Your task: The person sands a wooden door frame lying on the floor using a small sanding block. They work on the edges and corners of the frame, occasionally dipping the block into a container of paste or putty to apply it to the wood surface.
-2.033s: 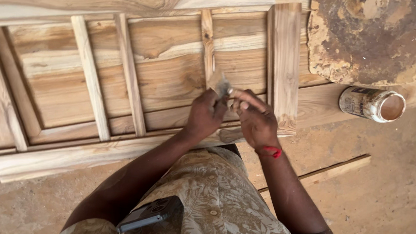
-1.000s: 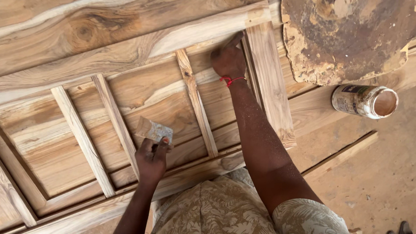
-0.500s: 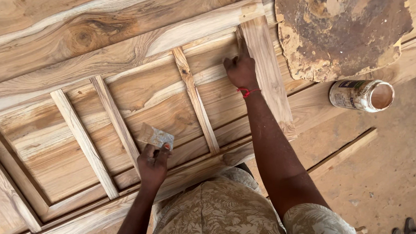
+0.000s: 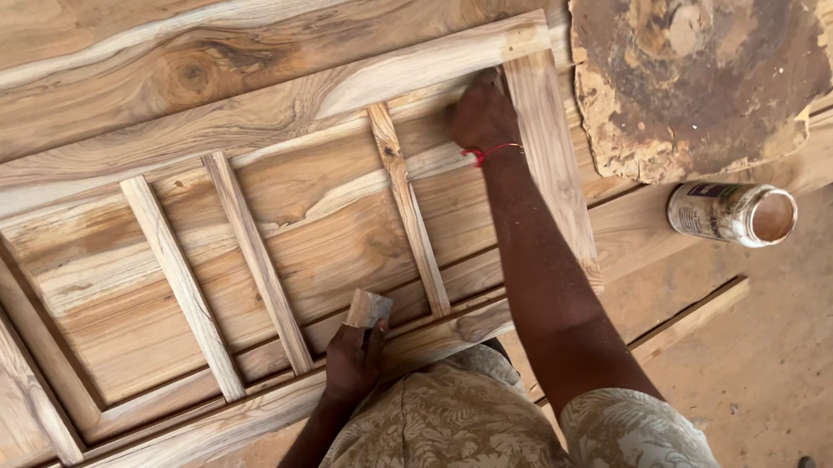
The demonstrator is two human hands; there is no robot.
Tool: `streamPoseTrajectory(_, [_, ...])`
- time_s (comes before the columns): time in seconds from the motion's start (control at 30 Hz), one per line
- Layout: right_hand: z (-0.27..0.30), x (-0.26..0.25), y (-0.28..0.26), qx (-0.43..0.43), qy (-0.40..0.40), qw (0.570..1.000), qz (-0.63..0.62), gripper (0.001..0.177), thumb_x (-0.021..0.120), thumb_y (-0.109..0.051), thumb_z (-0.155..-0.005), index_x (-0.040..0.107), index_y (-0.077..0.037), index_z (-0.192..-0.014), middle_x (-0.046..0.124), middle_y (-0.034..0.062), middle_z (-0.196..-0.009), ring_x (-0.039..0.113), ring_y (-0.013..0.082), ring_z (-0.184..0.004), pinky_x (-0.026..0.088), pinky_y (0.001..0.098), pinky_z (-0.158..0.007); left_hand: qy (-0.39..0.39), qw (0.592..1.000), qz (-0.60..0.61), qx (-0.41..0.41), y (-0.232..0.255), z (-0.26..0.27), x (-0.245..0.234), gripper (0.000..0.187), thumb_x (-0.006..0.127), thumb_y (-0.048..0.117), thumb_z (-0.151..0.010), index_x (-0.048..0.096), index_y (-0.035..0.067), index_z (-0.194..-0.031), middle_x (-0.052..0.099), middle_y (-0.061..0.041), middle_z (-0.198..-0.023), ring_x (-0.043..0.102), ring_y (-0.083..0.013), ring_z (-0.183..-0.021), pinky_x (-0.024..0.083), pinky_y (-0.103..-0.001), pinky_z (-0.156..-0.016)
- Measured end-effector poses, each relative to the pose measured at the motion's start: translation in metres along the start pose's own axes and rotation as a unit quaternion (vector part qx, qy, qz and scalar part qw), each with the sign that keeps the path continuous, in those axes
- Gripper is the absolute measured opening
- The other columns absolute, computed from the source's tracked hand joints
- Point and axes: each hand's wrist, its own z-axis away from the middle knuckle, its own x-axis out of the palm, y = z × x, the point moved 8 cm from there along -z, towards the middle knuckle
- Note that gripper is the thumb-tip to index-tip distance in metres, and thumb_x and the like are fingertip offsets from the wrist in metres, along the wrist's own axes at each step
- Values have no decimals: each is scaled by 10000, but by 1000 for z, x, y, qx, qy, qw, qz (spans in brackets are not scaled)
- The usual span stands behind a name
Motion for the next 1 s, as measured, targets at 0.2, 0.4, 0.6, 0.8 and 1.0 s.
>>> streamPoseTrajectory(0.2, [43,-37,8,-37,-73,978,-191,692,743,-159,-894,513,-52,-1538,749,190,-893,766,323,-796,626,434,-787,3,1000,-20,13,0,-5,3,193,681,199,-970,687,7,-954,679,-216,-787,664,-386,-682,524,-472,-600])
streamPoseTrajectory(0.4, [58,-46,-1,100,-26,984,-148,865,677,-258,-906,254,65,-1588,733,261,-743,732,393,-782,611,446,-788,8,999,19,44,15,-7,-3,172,647,150,-986,682,-7,-1044,700,-214,-865,685,-386,-741,547,-466,-638])
streamPoseTrajectory(0.6, [31,-24,-16,151,-87,982,-77,946,655,-330,-914,133,193,-1505,694,361,-1035,706,477,-950,580,507,-846,-8,1000,16,8,6,-4,0,167,657,165,-980,694,2,-980,692,-199,-828,686,-344,-666,536,-440,-567])
streamPoseTrajectory(0.8, [18,-22,-26,129,-92,987,-39,962,628,-311,-936,82,240,-1504,697,353,-1005,715,460,-923,587,512,-818,12,999,10,52,8,-2,-2,169,657,175,-992,694,10,-986,691,-190,-824,677,-350,-685,536,-439,-577])
streamPoseTrajectory(1.0, [7,-21,-3,44,-16,999,-25,904,722,-327,-897,222,152,-1478,701,332,-1034,696,484,-916,569,545,-777,10,998,8,56,15,-2,-6,181,665,176,-980,682,3,-1031,686,-205,-846,678,-375,-706,539,-453,-595])
